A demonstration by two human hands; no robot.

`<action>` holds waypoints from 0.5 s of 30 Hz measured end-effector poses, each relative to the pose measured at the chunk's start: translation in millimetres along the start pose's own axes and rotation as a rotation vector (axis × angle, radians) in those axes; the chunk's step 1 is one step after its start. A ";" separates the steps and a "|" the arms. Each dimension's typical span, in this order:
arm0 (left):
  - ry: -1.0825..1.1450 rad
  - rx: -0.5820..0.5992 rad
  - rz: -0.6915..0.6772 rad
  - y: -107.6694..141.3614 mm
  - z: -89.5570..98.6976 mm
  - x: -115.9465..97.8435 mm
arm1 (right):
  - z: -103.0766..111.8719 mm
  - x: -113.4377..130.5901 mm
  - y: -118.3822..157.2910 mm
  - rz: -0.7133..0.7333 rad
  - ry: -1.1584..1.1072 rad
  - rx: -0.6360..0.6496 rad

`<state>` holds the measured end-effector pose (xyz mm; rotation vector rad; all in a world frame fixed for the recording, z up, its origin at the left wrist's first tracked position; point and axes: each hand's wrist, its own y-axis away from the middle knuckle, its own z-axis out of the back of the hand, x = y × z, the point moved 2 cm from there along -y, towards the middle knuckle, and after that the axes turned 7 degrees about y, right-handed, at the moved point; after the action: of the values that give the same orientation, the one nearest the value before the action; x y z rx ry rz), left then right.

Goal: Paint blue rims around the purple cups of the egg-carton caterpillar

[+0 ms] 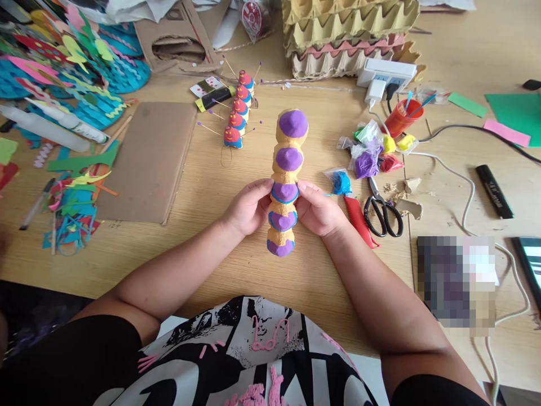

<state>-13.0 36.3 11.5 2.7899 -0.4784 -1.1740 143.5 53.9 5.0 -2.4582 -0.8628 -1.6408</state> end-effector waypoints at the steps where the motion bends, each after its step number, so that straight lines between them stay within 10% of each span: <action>1: 0.001 -0.004 0.001 -0.1 -0.2 0.4 | 0.3 -0.3 0.0 -0.004 -0.002 0.001; 15: -0.030 0.034 -0.065 -1.5 -1.7 1.8 | -5.2 4.2 1.7 0.001 -0.066 0.008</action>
<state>-10.2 37.1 11.1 2.8404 -0.4173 -1.2343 141.2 52.3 11.3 -2.5197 -0.8732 -1.5613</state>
